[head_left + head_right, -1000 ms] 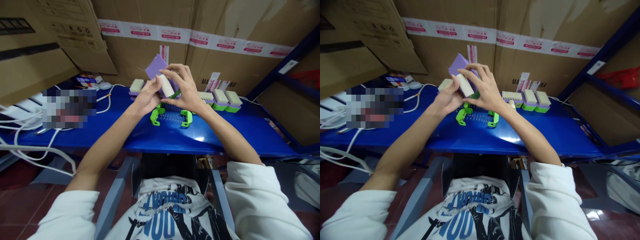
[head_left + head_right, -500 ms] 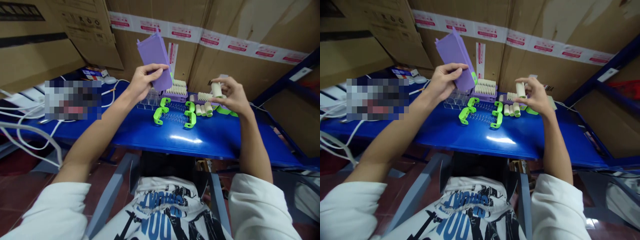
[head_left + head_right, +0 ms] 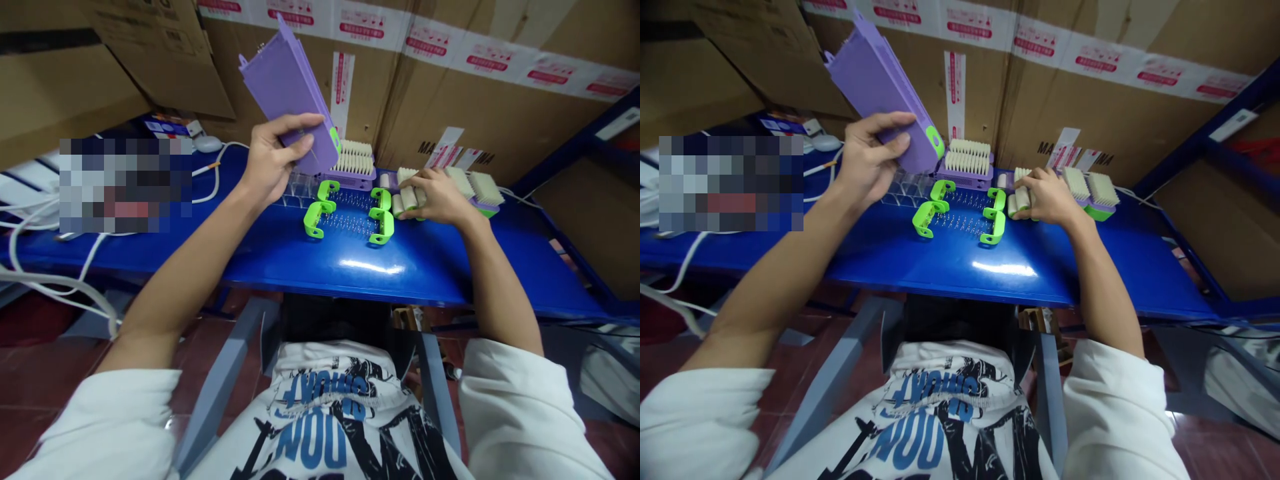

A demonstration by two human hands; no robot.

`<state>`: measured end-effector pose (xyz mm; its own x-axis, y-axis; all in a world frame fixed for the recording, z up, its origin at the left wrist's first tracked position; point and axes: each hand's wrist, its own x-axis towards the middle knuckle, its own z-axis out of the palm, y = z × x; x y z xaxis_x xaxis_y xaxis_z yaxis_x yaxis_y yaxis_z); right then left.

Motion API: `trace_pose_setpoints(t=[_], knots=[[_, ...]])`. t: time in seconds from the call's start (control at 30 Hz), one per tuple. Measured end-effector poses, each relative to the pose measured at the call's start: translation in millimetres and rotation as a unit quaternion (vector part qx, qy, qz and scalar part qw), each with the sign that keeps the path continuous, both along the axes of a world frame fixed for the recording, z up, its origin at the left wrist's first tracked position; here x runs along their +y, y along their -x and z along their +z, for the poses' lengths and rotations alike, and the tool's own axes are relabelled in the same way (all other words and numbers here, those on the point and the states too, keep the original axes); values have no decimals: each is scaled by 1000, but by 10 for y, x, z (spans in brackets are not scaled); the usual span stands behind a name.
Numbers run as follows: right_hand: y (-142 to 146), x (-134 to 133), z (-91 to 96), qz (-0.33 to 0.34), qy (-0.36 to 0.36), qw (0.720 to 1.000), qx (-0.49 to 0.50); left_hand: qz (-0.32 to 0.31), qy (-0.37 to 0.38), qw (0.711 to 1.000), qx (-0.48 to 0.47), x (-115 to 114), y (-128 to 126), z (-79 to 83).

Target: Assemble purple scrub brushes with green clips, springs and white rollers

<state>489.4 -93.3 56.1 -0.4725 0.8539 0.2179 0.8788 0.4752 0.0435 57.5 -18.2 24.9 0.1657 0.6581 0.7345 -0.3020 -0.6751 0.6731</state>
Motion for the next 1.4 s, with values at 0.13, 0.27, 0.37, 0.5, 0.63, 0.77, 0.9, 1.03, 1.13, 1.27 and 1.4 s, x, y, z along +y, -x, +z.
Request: trace_pose_setpoints(t=[0.13, 0.27, 0.37, 0.5, 0.63, 0.77, 0.9, 1.03, 1.13, 1.27, 1.4], knots=[[44, -14, 10, -7, 10, 1000, -20, 24, -2, 1000, 16, -82, -55, -6], [24, -117, 132, -7, 13, 1000, -1, 26, -9, 999, 34, -108, -62, 10], [-94, -244, 297, -18, 17, 998, 61, 30, -10, 999, 27, -96, -68, 22], [-190, -355, 447, -16, -2, 987, 159, 37, 6, 999, 15, -138, -78, 66], [171, -429, 388, -17, -14, 902, 430, 2, 44, 999, -26, -312, -143, 111], [894, -591, 204, 69, 215, 800, 556, -56, 83, 994, -41, -549, -367, 80], [1366, -763, 64, 167, 353, 728, 563, -93, 53, 994, 9, -752, -627, 39], [1309, -709, 16, 150, 247, 772, 566, -78, 25, 997, 6, -799, -640, 100], [1130, -538, -18, 96, 90, 856, 501, -82, 35, 995, -35, -705, -525, 125], [1033, -389, -100, 79, 39, 907, 413, -25, 44, 999, -6, -542, -466, 36], [1102, -447, -117, 102, 6, 921, 376, 9, 37, 999, 11, -480, -489, -25]])
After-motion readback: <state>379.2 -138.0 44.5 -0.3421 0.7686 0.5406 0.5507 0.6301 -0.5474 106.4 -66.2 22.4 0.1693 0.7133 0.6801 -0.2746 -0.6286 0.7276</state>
